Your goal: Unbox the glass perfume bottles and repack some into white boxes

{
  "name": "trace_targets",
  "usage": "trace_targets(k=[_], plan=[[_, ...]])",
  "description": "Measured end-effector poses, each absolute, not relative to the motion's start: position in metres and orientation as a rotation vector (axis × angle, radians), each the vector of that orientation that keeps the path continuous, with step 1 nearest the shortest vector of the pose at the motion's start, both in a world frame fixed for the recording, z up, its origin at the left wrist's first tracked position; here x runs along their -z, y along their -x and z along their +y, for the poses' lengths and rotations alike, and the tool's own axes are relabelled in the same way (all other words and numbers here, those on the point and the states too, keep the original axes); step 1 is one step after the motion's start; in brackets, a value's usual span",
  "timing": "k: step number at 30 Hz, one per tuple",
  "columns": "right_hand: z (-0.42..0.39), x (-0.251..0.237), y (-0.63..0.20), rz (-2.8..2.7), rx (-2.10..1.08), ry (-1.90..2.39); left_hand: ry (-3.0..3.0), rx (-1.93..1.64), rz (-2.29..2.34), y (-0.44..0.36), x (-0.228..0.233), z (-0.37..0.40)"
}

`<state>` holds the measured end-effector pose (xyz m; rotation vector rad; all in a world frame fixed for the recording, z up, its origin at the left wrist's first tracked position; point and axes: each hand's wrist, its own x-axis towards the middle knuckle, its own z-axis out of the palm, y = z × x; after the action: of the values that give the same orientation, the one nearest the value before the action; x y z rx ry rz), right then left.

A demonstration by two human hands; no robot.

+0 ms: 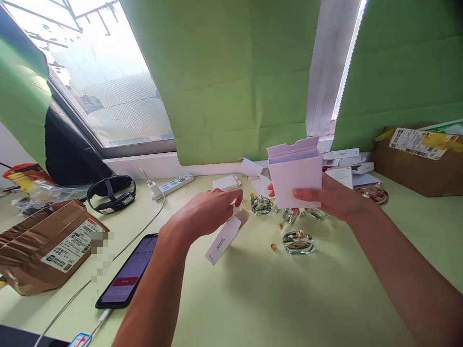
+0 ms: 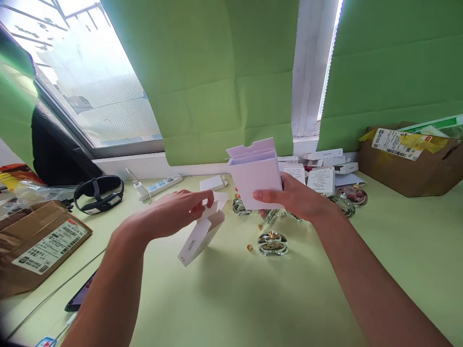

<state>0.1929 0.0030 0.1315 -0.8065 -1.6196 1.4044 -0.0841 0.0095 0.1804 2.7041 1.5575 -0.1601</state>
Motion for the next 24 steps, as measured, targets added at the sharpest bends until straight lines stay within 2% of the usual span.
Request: trace_targets(k=[10, 20, 24], plan=[[0.005, -0.128, -0.185, -1.715, -1.334, 0.775, -2.894, -0.112, 1.166, 0.080, -0.161, 0.039], [0.006, -0.129, -0.173, -1.816, -1.290, 0.811, -2.760, -0.200, 1.101, 0.066, -0.153, 0.040], [0.004, -0.130, -0.168, -1.894, -1.151, 0.882, -2.701, -0.170, 1.126, 0.061, -0.154, 0.036]])
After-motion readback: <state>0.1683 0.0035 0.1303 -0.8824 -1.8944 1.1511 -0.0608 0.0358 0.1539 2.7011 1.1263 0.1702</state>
